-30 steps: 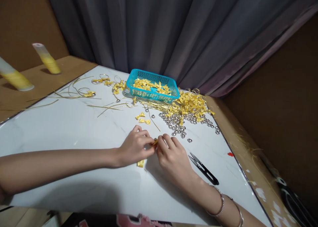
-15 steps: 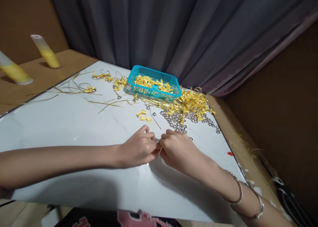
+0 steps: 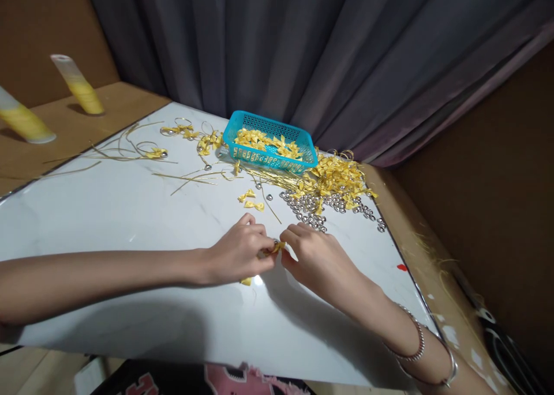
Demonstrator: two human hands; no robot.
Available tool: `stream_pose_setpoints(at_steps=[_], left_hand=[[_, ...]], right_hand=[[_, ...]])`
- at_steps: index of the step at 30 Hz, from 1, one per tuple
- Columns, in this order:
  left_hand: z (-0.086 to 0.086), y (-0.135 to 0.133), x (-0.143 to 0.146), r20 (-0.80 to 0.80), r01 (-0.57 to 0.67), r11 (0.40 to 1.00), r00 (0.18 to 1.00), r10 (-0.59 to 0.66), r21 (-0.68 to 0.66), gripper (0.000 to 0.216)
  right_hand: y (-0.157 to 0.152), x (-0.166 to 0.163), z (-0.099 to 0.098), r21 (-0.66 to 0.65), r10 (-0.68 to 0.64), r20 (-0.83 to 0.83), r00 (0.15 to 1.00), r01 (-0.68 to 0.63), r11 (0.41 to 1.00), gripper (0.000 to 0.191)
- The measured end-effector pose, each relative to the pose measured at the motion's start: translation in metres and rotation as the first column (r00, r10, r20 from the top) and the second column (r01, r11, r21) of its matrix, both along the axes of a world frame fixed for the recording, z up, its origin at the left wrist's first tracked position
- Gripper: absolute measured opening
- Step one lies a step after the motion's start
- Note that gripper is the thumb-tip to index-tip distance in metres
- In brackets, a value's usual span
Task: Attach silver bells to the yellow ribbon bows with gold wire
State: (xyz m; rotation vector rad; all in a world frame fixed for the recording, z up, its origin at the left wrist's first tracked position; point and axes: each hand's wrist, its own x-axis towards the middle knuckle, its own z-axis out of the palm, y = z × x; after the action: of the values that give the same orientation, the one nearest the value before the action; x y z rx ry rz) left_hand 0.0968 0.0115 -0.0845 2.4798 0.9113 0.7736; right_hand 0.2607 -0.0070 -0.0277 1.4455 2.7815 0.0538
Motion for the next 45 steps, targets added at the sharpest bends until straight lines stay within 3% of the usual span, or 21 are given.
stream_pose_setpoints(at_steps=[7,15,21,25,37,45], left_hand=[[0.001,-0.001,0.0,0.023,-0.044,0.996,0.999,0.045,-0.072,0.024],[0.001,0.0,0.001,0.083,-0.066,0.96,0.992,0.092,-0.271,0.018],[-0.003,0.001,-0.001,0.173,-0.031,0.876,0.976,0.129,-0.481,0.019],[-0.003,0.001,-0.004,0.153,-0.016,0.819,0.98,0.127,-0.574,0.019],[0.0,0.002,-0.003,0.125,-0.024,0.832,0.986,0.112,-0.554,0.021],[-0.003,0.003,-0.004,0.119,-0.008,0.863,0.99,0.079,-0.505,0.02]], right_hand=[[-0.008,0.004,-0.014,0.135,0.006,-0.101,0.995,0.007,0.991,0.012],[-0.014,0.005,-0.03,0.188,0.038,-0.256,0.966,0.012,0.982,0.021],[-0.018,0.005,-0.038,0.164,0.016,-0.33,0.944,0.04,0.986,0.025],[-0.019,0.005,-0.039,0.14,0.016,-0.316,0.949,0.03,0.99,0.027],[-0.024,0.004,-0.045,0.135,0.027,-0.271,0.962,0.011,0.991,0.023],[-0.02,0.006,-0.041,0.057,0.046,-0.312,0.949,-0.03,0.998,0.026]])
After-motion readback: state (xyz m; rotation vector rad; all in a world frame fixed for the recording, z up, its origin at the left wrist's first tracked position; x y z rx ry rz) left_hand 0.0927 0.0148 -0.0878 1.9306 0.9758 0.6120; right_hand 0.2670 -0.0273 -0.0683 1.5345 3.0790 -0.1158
